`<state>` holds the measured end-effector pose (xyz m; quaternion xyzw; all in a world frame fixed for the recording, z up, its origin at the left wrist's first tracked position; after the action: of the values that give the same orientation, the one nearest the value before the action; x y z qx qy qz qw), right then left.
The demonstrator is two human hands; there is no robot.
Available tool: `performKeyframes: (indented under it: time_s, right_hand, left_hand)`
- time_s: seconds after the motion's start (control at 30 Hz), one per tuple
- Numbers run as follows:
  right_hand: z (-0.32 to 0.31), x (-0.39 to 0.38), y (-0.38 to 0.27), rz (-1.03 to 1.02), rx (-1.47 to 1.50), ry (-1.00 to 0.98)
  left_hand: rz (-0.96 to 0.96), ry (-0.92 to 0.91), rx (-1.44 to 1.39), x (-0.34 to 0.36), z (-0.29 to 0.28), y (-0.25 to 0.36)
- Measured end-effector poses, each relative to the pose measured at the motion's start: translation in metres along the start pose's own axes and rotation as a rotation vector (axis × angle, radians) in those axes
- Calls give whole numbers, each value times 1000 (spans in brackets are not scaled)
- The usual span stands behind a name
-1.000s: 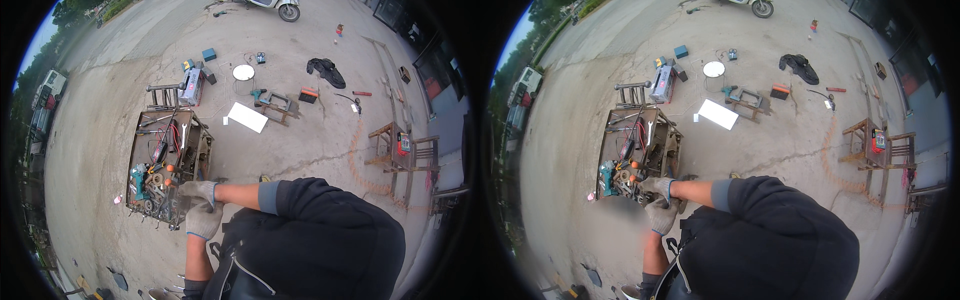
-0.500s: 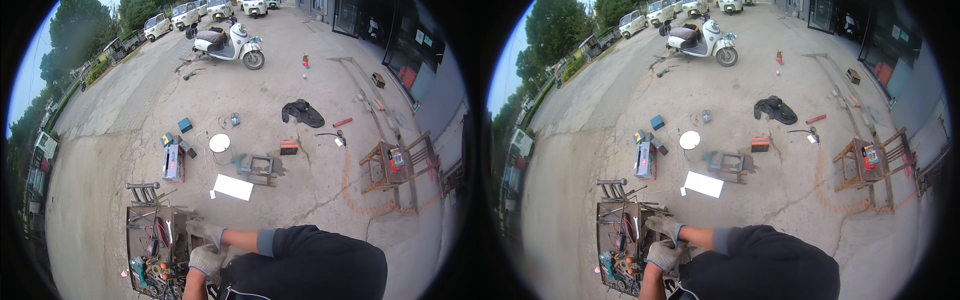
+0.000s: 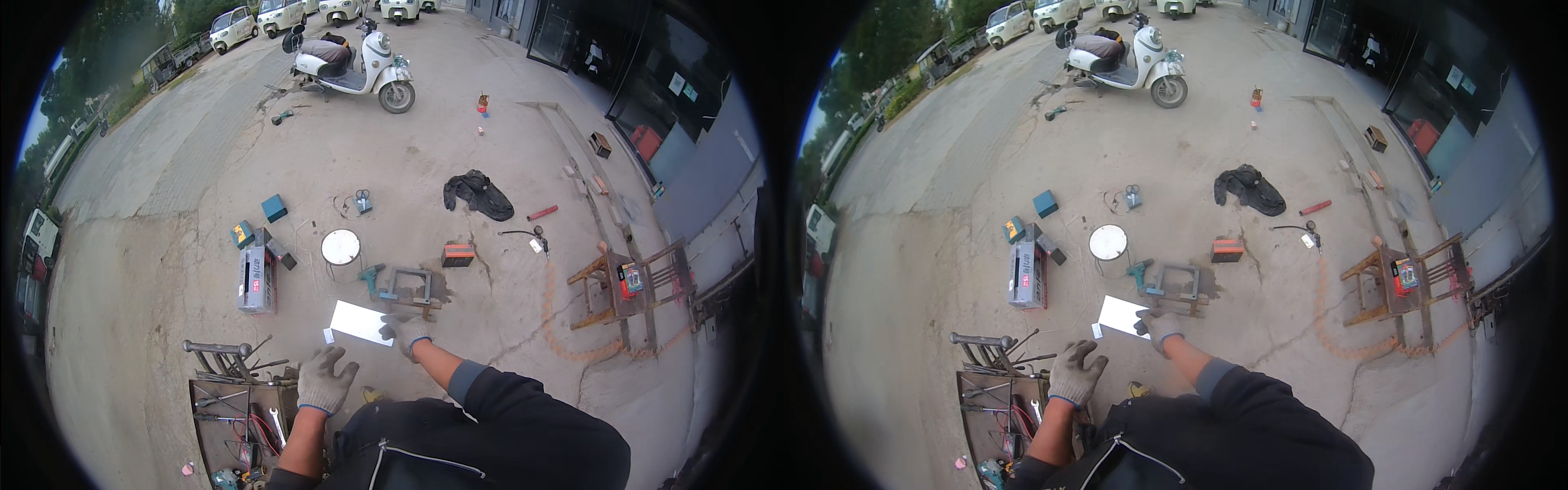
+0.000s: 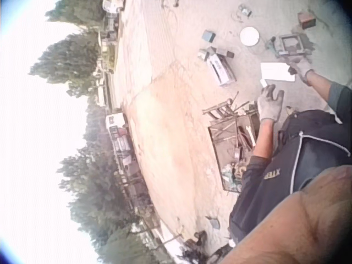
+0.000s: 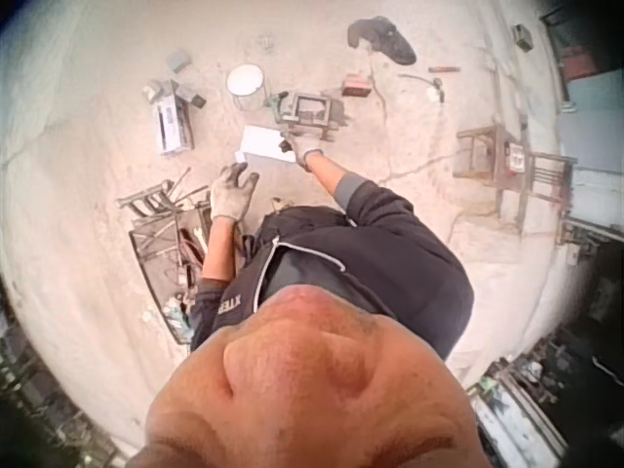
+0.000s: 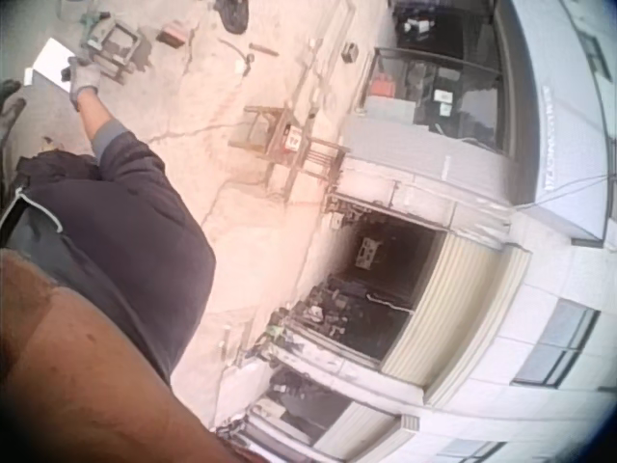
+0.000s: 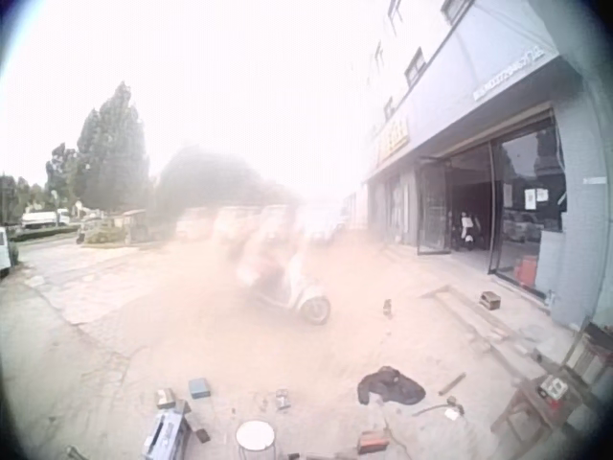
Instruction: The person puts on gloves and then sits on the ground to work on a scooter front fork and wheel assembly. They use a hammer to tap the fork into place and then insert and tighten bolts to secure the assembly.
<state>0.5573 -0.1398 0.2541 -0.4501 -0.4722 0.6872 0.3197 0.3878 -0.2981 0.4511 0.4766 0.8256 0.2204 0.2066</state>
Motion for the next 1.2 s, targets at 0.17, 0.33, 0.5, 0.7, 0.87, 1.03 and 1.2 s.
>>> performKeyframes:
  time_s: [0.17, 0.33, 0.5, 0.7, 0.87, 1.03, 1.2]
  right_hand:
    - [-178, 19, 109, 388, -129, 464]
    - [-265, -10, 155, 889, -669, 243]
    - [-211, 108, 222, 738, -1780, -1160]
    - [-127, 410, 293, 499, -1052, -82]
    - [-72, 602, 342, 379, -1047, -79]
    - [-70, 727, 417, 304, -985, -134]
    - [-56, 751, 458, 506, -143, 164]
  left_hand:
    - [-531, 347, 269, 68, -67, -171]
    - [-852, 447, 432, 114, -89, -279]
    - [-1105, 603, 352, 114, -81, -315]
    - [-1213, 504, 48, 110, -63, -334]
    - [-1270, 392, 246, 123, -64, -324]
    - [-1298, 285, 392, 126, -61, -319]
    - [-1337, 280, 387, 120, -60, -322]
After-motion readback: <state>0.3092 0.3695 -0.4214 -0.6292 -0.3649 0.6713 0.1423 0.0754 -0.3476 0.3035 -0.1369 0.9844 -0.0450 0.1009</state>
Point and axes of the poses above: each hand's wrist, its own x-axis towards the middle knuckle, its own z-axis out of the palm, y = z × x, the point moved 9 cm from there along x, towards the middle knuckle, and after that the axes turned 12 degrees about -z, right-handed, at the moved point
